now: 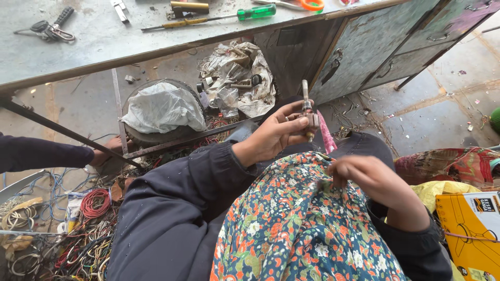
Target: The person uses scissors and a screwdriver to cut and adjust wires on a small cylindrical electrical component. They repeatedly trim wire ends and manipulate the component with both hands while seated at a cluttered workbench.
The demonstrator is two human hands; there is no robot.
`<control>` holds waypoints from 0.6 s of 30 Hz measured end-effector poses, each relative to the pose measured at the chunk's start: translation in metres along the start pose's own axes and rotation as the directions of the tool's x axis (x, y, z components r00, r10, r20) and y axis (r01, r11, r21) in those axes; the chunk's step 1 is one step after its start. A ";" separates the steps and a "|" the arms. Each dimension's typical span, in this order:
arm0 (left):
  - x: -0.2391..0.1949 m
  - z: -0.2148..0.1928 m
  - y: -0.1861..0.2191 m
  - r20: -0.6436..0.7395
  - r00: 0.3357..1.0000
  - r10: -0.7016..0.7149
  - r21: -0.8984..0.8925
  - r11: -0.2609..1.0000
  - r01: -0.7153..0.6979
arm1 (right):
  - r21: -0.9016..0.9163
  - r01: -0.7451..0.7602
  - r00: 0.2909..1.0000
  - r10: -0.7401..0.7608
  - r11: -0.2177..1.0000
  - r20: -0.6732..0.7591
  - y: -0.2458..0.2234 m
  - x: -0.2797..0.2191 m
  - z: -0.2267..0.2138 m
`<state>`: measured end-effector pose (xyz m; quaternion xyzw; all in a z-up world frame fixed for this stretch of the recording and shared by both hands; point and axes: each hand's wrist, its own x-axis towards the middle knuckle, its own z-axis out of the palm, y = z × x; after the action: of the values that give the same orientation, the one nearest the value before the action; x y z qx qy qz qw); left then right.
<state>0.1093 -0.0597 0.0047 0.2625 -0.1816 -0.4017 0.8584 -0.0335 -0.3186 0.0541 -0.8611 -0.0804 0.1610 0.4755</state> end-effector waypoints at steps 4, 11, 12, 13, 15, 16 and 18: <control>-0.013 0.010 -0.006 0.114 0.992 -0.057 0.164 0.986 0.038 | -0.111 -0.031 0.945 -0.007 0.993 -0.327 -0.009 0.019 -0.005; -0.020 0.002 -0.037 -0.008 0.999 -0.051 0.446 0.894 0.049 | 0.278 0.549 0.826 -0.460 0.788 -0.326 -0.045 0.010 0.018; -0.020 0.000 -0.038 -0.037 0.999 -0.011 0.405 0.914 0.025 | 0.334 0.544 0.838 -0.477 0.770 -0.266 -0.048 0.004 0.025; -0.020 -0.002 -0.038 -0.105 0.994 0.025 0.348 0.937 0.013 | 0.389 0.534 0.845 -0.494 0.751 -0.205 -0.051 0.001 0.027; -0.024 -0.006 -0.032 -0.244 0.966 0.082 0.237 0.971 -0.023 | 0.388 0.520 0.801 -0.592 0.761 0.086 -0.051 0.009 0.025; -0.026 -0.009 -0.026 -0.262 0.961 0.090 0.162 0.986 -0.048 | 0.387 0.518 0.748 -0.623 0.763 0.228 -0.050 0.014 0.023; -0.034 -0.011 -0.011 -0.296 0.950 0.103 0.013 0.994 -0.104 | 0.140 0.389 0.853 -0.413 0.911 0.318 -0.047 0.022 0.016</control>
<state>0.0879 -0.0355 -0.0143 0.3085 -0.0639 -0.3124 0.8962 -0.0180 -0.2743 0.0814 -0.7669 -0.3333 0.2076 0.5076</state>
